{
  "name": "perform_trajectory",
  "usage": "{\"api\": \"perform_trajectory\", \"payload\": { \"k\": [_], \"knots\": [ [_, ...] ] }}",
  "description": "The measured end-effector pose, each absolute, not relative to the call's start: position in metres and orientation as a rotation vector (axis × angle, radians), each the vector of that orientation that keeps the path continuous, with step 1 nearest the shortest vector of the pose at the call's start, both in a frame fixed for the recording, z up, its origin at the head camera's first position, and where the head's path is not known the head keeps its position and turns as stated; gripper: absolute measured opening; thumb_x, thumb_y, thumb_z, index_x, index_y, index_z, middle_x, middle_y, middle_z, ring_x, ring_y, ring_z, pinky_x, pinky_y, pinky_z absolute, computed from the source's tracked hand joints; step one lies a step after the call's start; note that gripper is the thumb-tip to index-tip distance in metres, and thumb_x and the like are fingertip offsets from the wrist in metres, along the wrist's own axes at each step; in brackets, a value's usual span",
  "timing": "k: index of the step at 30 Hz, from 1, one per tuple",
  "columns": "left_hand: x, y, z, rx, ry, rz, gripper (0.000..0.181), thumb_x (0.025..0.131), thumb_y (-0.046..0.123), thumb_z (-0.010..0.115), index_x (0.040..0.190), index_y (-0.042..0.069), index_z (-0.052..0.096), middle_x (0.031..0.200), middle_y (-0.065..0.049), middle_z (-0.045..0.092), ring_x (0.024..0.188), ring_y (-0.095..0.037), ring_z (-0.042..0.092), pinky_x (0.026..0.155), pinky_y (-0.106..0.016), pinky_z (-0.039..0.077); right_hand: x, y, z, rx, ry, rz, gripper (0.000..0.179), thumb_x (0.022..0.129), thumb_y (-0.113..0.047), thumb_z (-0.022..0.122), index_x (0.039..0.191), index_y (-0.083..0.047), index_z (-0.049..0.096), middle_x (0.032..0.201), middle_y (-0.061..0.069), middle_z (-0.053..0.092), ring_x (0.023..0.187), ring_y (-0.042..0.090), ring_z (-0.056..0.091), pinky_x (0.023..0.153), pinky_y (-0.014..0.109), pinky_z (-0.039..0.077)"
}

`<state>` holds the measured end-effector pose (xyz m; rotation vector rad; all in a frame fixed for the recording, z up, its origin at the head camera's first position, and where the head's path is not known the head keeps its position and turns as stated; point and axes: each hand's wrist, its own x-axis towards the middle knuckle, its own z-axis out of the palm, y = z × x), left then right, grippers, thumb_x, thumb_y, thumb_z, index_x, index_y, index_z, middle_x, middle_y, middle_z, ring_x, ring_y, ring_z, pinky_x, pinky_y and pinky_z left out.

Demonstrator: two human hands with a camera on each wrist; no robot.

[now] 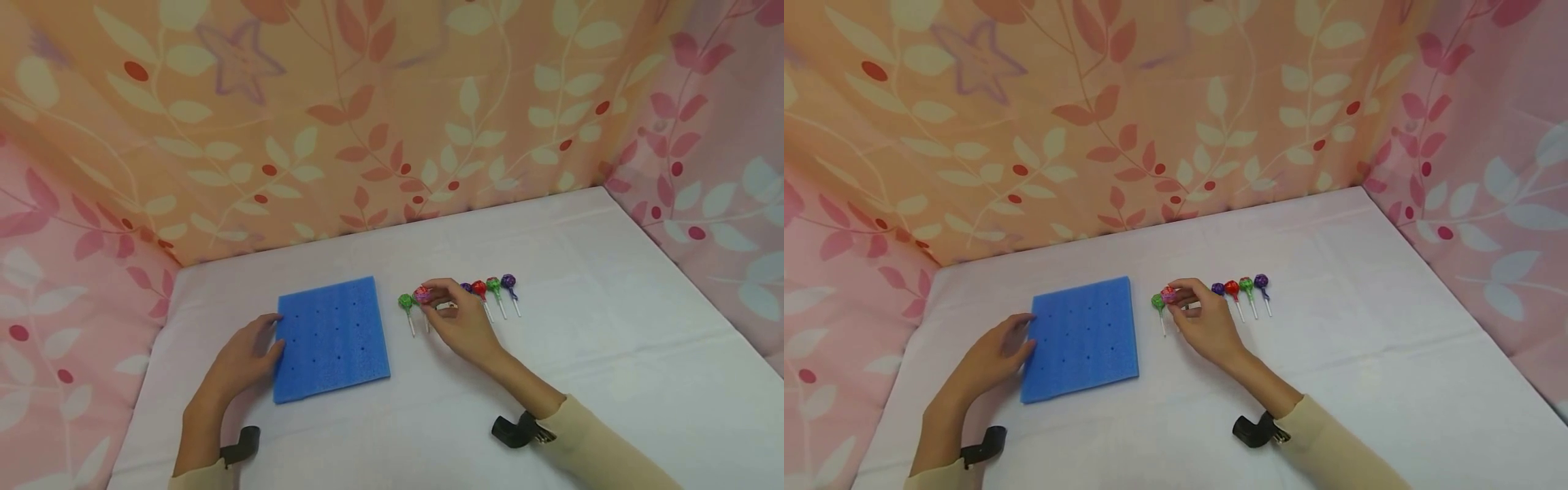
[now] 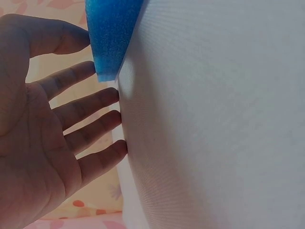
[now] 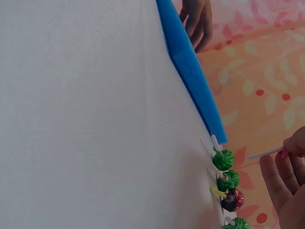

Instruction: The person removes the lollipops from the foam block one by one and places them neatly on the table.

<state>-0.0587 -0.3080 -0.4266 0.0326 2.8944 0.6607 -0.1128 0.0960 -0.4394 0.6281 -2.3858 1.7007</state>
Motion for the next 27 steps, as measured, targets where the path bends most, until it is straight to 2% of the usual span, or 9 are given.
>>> {"api": "perform_trajectory", "payload": {
  "k": [18, 21, 27],
  "knots": [
    [-0.055, -0.307, -0.427, 0.027, 2.897, 0.662, 0.060, 0.104, 0.032, 0.064, 0.157, 0.009, 0.046, 0.159, -0.027, 0.050, 0.149, -0.053, 0.044, 0.118, -0.074, 0.038, -0.113, 0.142, -0.447, 0.607, -2.342, 1.654, 0.039, 0.091, 0.006, 0.077, 0.127, -0.004, 0.067, 0.108, 0.010, 0.077, 0.096, 0.022, 0.073, 0.078, 0.018, 0.064],
    [-0.055, -0.307, -0.427, 0.027, 2.898, 0.663, 0.060, 0.104, 0.031, 0.064, 0.157, 0.009, 0.046, 0.160, -0.027, 0.050, 0.149, -0.053, 0.044, 0.118, -0.074, 0.038, -0.112, 0.151, -0.447, 0.589, -2.344, 1.631, 0.041, 0.090, 0.008, 0.076, 0.128, -0.004, 0.067, 0.108, 0.011, 0.076, 0.096, 0.018, 0.072, 0.079, 0.016, 0.063],
    [-0.056, -0.306, -0.429, -0.002, 2.887, 0.672, 0.060, 0.104, 0.033, 0.063, 0.157, 0.011, 0.045, 0.161, -0.027, 0.048, 0.150, -0.053, 0.042, 0.119, -0.075, 0.037, -0.111, 0.168, -0.448, 0.545, -2.362, 1.597, 0.042, 0.090, 0.007, 0.077, 0.129, -0.004, 0.066, 0.108, 0.010, 0.076, 0.097, 0.003, 0.070, 0.077, 0.013, 0.062]
  ]
}}
